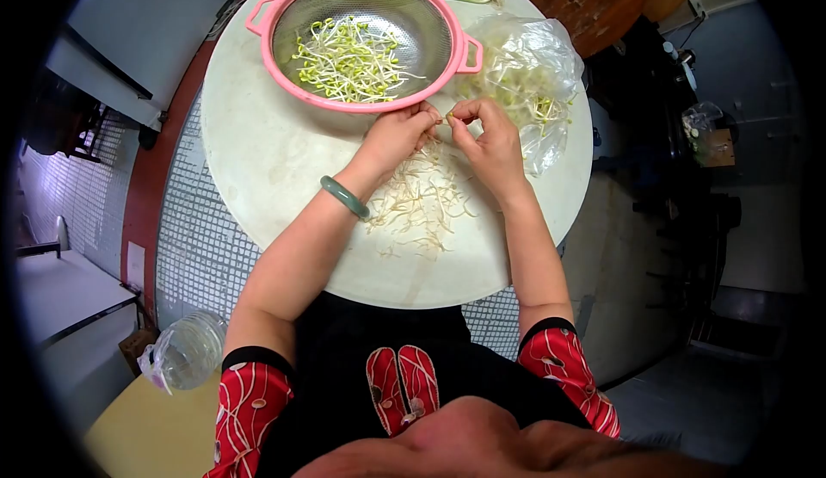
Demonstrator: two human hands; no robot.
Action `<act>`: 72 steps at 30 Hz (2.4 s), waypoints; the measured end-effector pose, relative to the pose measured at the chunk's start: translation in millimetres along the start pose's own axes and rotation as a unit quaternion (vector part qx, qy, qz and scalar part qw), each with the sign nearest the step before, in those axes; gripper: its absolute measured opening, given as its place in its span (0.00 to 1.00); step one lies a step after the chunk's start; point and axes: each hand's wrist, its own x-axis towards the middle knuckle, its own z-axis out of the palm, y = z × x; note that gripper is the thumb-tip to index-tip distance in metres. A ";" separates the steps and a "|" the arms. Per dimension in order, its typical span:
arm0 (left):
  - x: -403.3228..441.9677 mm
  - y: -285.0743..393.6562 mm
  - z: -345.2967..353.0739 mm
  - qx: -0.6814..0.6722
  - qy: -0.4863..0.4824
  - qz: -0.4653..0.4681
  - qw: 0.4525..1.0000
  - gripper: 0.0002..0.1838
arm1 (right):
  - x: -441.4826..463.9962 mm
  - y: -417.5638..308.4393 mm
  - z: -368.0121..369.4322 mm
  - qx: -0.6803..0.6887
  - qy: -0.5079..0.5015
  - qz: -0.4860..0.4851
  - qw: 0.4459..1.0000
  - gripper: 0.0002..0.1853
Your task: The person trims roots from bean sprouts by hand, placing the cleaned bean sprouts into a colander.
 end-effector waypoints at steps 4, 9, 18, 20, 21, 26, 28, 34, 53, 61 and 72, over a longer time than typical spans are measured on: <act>4.8 -6.4 -2.0 0.101 0.028 0.072 0.992 0.08 | 9.4 -6.6 -4.2 -0.008 0.020 0.006 1.000 0.09; -12.4 3.3 11.7 0.431 -0.002 0.236 0.871 0.09 | 60.6 -29.0 -1.5 0.082 0.084 0.018 0.993 0.09; -20.7 31.6 -1.8 0.357 -0.065 0.163 0.917 0.10 | 37.8 4.1 -3.9 0.117 0.063 0.105 0.986 0.08; -19.2 29.9 -5.0 0.301 -0.104 0.182 0.930 0.10 | 10.0 23.0 -1.5 0.115 0.041 0.168 0.978 0.07; -20.7 32.2 -4.4 0.272 -0.124 0.191 0.935 0.10 | -0.6 25.2 0.1 0.111 0.016 0.185 0.976 0.07; -32.6 45.6 -9.3 -0.046 -0.229 0.199 0.952 0.14 | -20.5 22.0 6.8 -0.020 -0.086 0.096 0.991 0.07; -33.8 48.2 -14.6 -0.134 -0.242 0.250 0.928 0.15 | -21.0 20.6 10.4 -0.053 -0.099 0.070 0.991 0.07; -24.9 51.9 -33.6 -0.254 -0.259 0.320 0.875 0.19 | -25.7 23.1 11.9 -0.076 -0.137 0.039 0.987 0.06; -35.7 39.9 8.2 0.370 -0.068 0.379 0.846 0.05 | -29.6 19.6 -15.9 0.297 -0.160 0.268 0.903 0.09; -39.4 38.1 4.9 0.136 -0.020 0.371 0.919 0.17 | -46.5 17.3 -29.5 0.058 -0.085 0.155 0.982 0.15; -38.1 35.4 1.7 0.156 0.010 0.422 0.893 0.33 | -95.3 -29.7 -29.7 0.002 -0.157 0.055 0.986 0.29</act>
